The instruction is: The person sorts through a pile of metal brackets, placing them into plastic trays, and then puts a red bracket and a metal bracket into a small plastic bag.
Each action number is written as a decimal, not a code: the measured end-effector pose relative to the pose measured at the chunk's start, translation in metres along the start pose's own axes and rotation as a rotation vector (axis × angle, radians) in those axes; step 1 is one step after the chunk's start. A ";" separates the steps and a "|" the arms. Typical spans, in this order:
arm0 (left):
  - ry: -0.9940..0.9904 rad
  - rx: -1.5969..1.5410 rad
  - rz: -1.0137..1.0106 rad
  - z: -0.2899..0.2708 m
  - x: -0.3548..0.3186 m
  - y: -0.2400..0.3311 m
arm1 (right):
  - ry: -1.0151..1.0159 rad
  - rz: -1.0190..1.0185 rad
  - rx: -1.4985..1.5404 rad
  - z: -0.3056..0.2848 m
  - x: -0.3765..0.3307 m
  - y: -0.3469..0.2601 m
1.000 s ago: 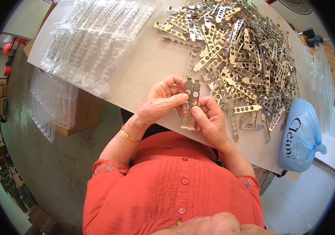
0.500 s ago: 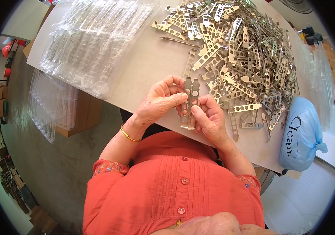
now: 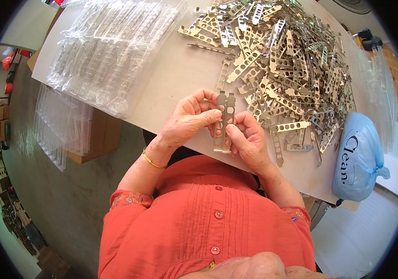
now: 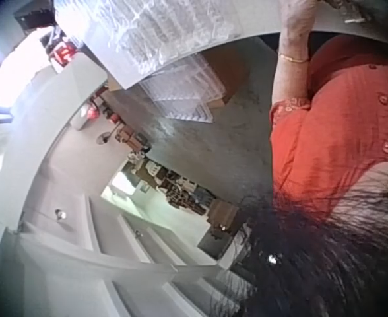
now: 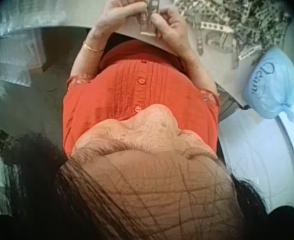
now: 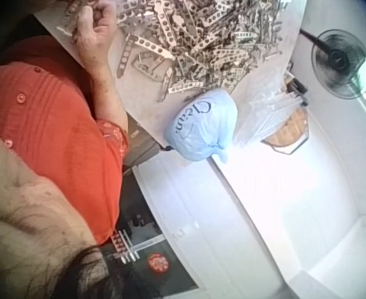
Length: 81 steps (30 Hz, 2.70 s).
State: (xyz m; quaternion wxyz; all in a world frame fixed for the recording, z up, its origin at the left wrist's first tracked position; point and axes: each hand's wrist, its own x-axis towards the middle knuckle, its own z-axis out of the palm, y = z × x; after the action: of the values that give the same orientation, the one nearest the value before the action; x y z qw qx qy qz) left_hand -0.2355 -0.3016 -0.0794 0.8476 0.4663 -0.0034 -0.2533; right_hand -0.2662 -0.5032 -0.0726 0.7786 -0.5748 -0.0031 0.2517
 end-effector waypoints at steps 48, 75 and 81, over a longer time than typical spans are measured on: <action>0.058 0.049 0.054 -0.004 0.000 0.000 | 0.027 -0.052 0.003 -0.002 -0.001 0.000; -0.069 0.106 0.104 0.004 -0.002 0.003 | -0.175 -0.192 0.065 -0.007 -0.003 0.011; -0.053 0.215 0.151 0.006 0.008 0.009 | -0.102 -0.156 0.084 -0.009 -0.002 0.011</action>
State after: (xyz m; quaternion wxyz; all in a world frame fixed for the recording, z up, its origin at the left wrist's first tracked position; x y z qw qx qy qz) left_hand -0.2260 -0.3058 -0.0705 0.8091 0.5459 -0.0877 -0.1993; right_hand -0.2692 -0.5095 -0.0845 0.8182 -0.5259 -0.0767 0.2193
